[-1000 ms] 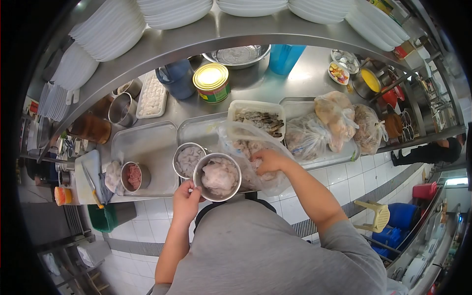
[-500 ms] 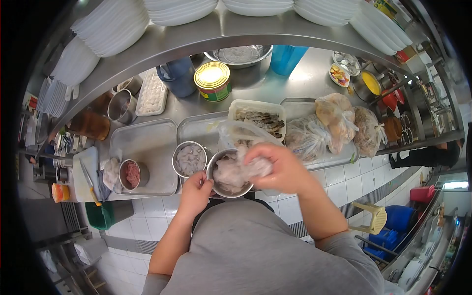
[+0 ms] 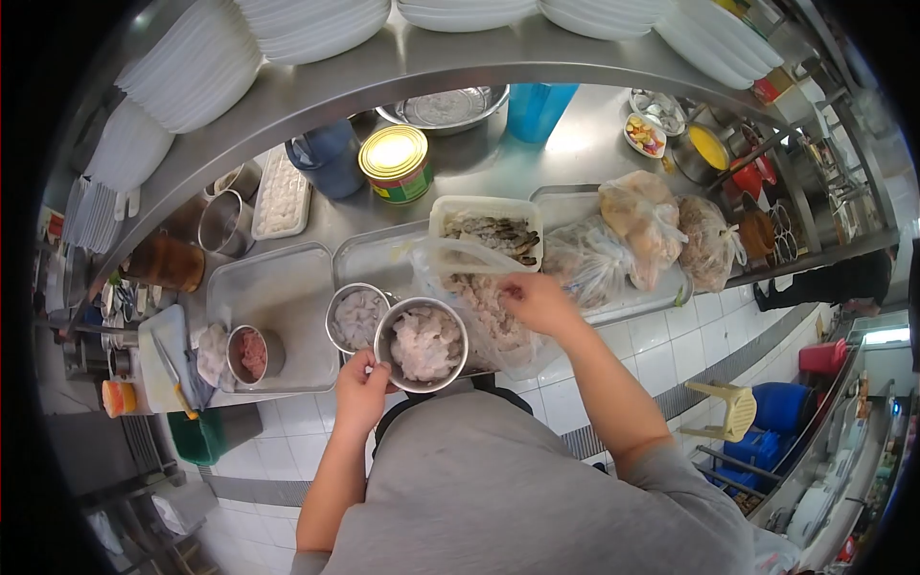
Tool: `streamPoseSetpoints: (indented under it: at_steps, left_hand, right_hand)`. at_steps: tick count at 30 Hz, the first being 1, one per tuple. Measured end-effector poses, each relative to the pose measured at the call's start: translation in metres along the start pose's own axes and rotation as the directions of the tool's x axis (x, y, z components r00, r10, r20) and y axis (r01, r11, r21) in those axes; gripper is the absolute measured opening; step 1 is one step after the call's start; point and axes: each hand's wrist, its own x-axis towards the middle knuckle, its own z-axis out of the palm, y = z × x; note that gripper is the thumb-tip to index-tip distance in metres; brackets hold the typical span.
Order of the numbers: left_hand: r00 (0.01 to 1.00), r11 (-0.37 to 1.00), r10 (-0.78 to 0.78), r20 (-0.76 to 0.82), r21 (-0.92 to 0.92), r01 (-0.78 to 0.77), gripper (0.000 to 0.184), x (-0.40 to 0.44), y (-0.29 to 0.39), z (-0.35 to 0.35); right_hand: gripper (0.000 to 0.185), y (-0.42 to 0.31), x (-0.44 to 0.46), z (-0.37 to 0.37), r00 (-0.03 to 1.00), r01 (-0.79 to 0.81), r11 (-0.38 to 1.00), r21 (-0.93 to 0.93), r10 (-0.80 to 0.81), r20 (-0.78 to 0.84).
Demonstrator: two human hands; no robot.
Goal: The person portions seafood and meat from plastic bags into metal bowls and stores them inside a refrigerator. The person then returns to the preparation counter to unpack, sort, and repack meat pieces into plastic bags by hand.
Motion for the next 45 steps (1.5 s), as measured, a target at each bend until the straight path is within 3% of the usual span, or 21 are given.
streamPoseSetpoints:
  at_steps: [1, 2, 4, 5, 7, 8, 10, 16, 20, 22, 23, 25, 29, 31, 35, 37, 38, 40, 42, 43, 45]
  left_hand:
    - [1.000, 1.000, -0.016, 0.004, -0.013, 0.016, 0.008, -0.001, -0.004, -0.006]
    - [0.999, 0.999, -0.033, 0.009, -0.025, 0.033, 0.008, -0.002, -0.007, -0.010]
    - [0.999, 0.999, -0.043, -0.007, -0.029, 0.043, 0.008, -0.007, -0.002, -0.011]
    - [0.998, 0.998, -0.055, -0.023, -0.036, 0.054, 0.009, -0.011, -0.002, -0.012]
    - [0.997, 0.997, -0.071, -0.037, -0.011, 0.070, 0.009, -0.015, -0.004, -0.015]
    - [0.996, 0.997, -0.082, -0.048, 0.009, 0.082, 0.010, -0.016, -0.005, -0.016]
    - [0.996, 0.997, -0.081, -0.044, -0.008, 0.081, 0.010, -0.017, -0.007, -0.017]
    - [0.997, 0.998, -0.039, -0.062, -0.043, 0.036, 0.010, -0.018, -0.007, -0.014]
    - [0.998, 0.998, -0.038, -0.048, -0.049, 0.036, 0.010, -0.017, -0.009, -0.016]
    - [0.998, 0.998, -0.035, -0.049, -0.046, 0.032, 0.010, -0.017, -0.010, -0.017]
    - [0.999, 0.999, -0.027, -0.042, -0.041, 0.026, 0.010, -0.016, -0.011, -0.017]
    - [0.999, 0.999, -0.028, -0.042, -0.023, 0.027, 0.011, -0.014, -0.012, -0.015]
    - [0.997, 0.997, -0.071, -0.017, 0.026, 0.071, 0.011, -0.012, -0.006, -0.009]
    - [0.997, 0.996, -0.073, 0.002, 0.043, 0.073, 0.011, -0.009, -0.002, -0.006]
    - [0.995, 0.992, -0.075, 0.059, 0.102, 0.069, 0.012, -0.007, 0.019, 0.007]
    - [0.995, 0.994, -0.051, 0.084, 0.101, 0.043, 0.012, -0.001, 0.016, 0.013]
    - [0.994, 0.995, -0.027, 0.107, 0.099, 0.016, 0.012, 0.003, 0.015, 0.016]
    - [0.991, 0.997, -0.028, 0.133, 0.073, 0.018, 0.011, 0.002, 0.033, 0.027]
    - [0.986, 0.999, -0.031, 0.162, 0.046, 0.024, 0.010, 0.003, 0.036, 0.033]
    - [0.987, 0.990, 0.006, 0.164, 0.140, -0.029, 0.011, 0.005, 0.032, 0.034]
    - [0.983, 0.968, 0.049, 0.175, 0.233, -0.089, 0.012, 0.010, 0.025, 0.034]
  right_hand:
    - [0.042, 0.017, 0.008, 0.011, 0.997, -0.008, 0.968, -0.251, 0.026, 0.071]
    - [0.042, 0.026, 0.013, 0.022, 0.997, -0.009, 0.969, -0.246, 0.027, 0.069]
    - [0.058, 0.033, 0.022, 0.044, 0.977, 0.213, 0.891, -0.402, -0.182, 0.114]
    - [0.058, 0.035, 0.027, 0.052, 0.977, 0.212, 0.893, -0.397, -0.181, 0.116]
    - [0.072, 0.027, 0.038, 0.059, 0.901, 0.394, 0.774, -0.496, -0.216, 0.377]
    - [0.072, 0.022, 0.037, 0.064, 0.901, 0.394, 0.774, -0.496, -0.218, 0.375]
    - [0.071, -0.007, 0.024, 0.063, 0.860, 0.310, 0.730, -0.609, 0.058, 0.508]
    - [0.062, 0.026, 0.022, 0.094, 0.943, 0.187, 0.792, -0.582, 0.023, 0.333]
    - [0.060, 0.042, 0.039, 0.070, 0.921, 0.263, 0.735, -0.625, 0.001, 0.389]
    - [0.058, 0.053, 0.043, 0.069, 0.942, 0.125, 0.886, -0.447, 0.035, 0.333]
    - [0.058, 0.045, 0.038, 0.059, 0.940, 0.129, 0.885, -0.447, 0.034, 0.338]
    - [0.050, 0.031, 0.023, 0.040, 0.969, 0.025, 0.964, -0.266, 0.042, 0.243]
    - [0.056, 0.038, 0.016, 0.025, 0.991, 0.021, 0.984, -0.176, 0.004, 0.136]
    - [0.043, 0.003, 0.003, -0.001, 0.981, -0.134, 0.987, 0.092, 0.119, 0.156]
    - [0.031, -0.060, -0.027, -0.035, 0.990, -0.084, 0.978, 0.193, 0.059, 0.130]
    - [0.027, -0.088, -0.037, -0.037, 0.976, 0.154, 0.956, 0.249, -0.186, 0.111]
    - [0.027, -0.097, -0.039, -0.033, 0.978, 0.152, 0.957, 0.249, -0.182, 0.104]
    - [0.033, -0.114, -0.040, -0.014, 0.909, 0.328, 0.931, 0.160, -0.357, 0.213]
    - [0.031, -0.110, -0.040, 0.032, 0.894, 0.436, 0.892, -0.118, -0.414, 0.173]
    - [0.031, -0.111, -0.039, 0.043, 0.898, 0.428, 0.896, -0.121, -0.407, 0.165]
    - [0.028, -0.112, -0.035, 0.053, 0.914, 0.387, 0.839, -0.383, -0.296, 0.276]
